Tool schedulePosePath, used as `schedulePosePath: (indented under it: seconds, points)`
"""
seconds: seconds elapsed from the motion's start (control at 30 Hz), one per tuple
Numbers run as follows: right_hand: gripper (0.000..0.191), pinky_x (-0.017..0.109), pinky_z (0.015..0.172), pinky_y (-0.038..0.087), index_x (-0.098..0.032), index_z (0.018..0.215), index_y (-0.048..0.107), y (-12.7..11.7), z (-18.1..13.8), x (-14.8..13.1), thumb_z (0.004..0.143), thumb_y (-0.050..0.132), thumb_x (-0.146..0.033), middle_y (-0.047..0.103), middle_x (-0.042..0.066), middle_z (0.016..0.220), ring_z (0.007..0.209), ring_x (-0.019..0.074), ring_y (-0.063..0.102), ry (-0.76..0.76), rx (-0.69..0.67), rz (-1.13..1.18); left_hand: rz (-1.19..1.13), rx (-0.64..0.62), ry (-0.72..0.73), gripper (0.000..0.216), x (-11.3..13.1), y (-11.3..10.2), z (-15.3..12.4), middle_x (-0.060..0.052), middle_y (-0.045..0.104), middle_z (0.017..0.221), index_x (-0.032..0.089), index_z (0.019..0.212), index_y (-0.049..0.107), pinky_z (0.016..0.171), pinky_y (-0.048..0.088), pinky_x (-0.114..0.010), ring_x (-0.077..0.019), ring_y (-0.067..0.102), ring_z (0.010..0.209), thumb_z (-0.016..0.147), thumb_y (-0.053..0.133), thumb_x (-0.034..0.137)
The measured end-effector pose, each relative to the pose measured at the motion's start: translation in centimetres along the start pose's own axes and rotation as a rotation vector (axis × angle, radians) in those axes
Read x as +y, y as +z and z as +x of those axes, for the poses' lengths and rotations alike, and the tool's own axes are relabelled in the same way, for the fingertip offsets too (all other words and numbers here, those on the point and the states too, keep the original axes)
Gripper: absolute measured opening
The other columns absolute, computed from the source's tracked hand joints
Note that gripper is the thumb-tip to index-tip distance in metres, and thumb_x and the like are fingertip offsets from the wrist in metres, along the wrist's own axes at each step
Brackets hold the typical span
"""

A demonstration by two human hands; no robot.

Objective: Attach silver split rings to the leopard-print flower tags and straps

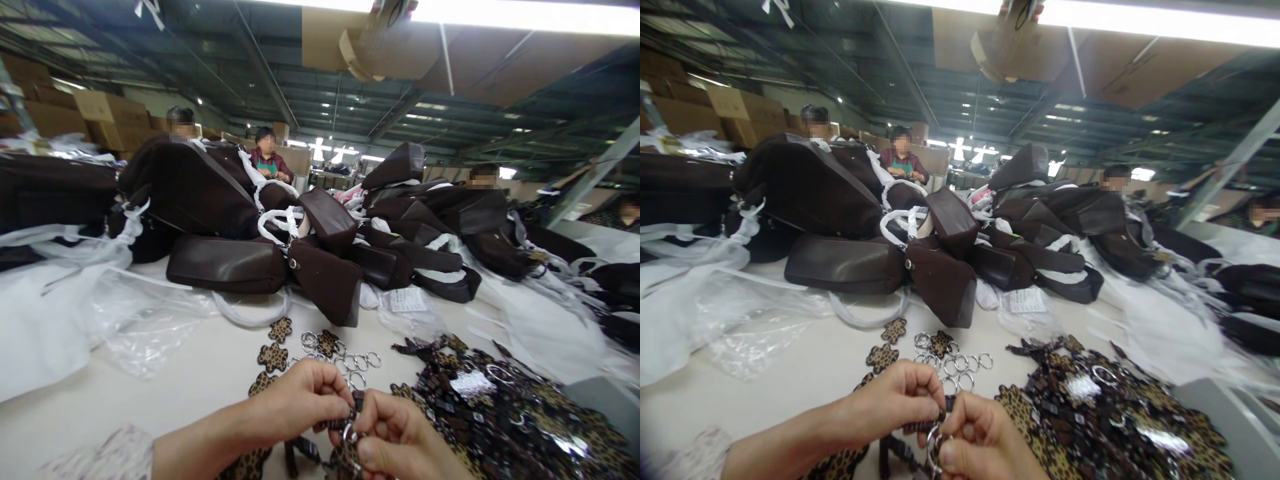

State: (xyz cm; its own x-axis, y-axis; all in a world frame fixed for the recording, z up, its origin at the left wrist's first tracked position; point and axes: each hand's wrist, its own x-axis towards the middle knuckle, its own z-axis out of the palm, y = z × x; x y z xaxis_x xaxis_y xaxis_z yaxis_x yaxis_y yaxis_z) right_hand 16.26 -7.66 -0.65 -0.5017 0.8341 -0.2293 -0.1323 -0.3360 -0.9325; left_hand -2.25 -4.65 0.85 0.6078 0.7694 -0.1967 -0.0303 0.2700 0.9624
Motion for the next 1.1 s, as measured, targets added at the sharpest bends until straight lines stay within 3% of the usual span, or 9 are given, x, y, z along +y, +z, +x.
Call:
schedulePosePath:
  seconds: [0.43, 0.8, 1.1]
  points:
    - [0.037, 0.007, 0.037, 0.040, -0.018, 0.067, 0.055, 0.02, -0.01, -0.03, 0.061, 0.089, -0.033, 0.069, -0.004, 0.049, 0.035, 0.0018, 0.055, 0.075, 0.031, -0.024, 0.189, 0.003, 0.106, 0.007, -0.11, -0.20, -0.08, 0.004, 0.056, 0.056, 0.014, 0.070, 0.064, 0.050, 0.039, -0.019, -0.0085, 0.050, 0.052, 0.070, 0.058, 0.016]
    - [0.041, 0.007, 0.034, 0.038, -0.017, 0.069, 0.056, -0.60, 0.29, 0.45, 0.061, 0.088, -0.040, 0.071, -0.001, 0.050, 0.035, 0.0033, 0.058, 0.085, 0.052, -0.062, 0.081, 0.055, 0.153, 0.009, -0.29, -0.23, 0.08, 0.002, 0.059, 0.064, 0.014, 0.074, 0.065, 0.056, 0.043, -0.021, -0.0098, 0.052, 0.057, 0.067, 0.060, 0.016]
    - [0.040, 0.007, 0.034, 0.040, -0.017, 0.069, 0.055, -0.40, 0.10, 0.66, 0.062, 0.089, -0.038, 0.071, -0.002, 0.050, 0.035, 0.0030, 0.058, 0.104, 0.057, -0.062, 0.227, 0.084, 0.167, 0.012, 0.02, -0.17, -0.29, 0.003, 0.059, 0.063, 0.014, 0.076, 0.069, 0.059, 0.041, -0.020, -0.0101, 0.052, 0.060, 0.069, 0.059, 0.012]
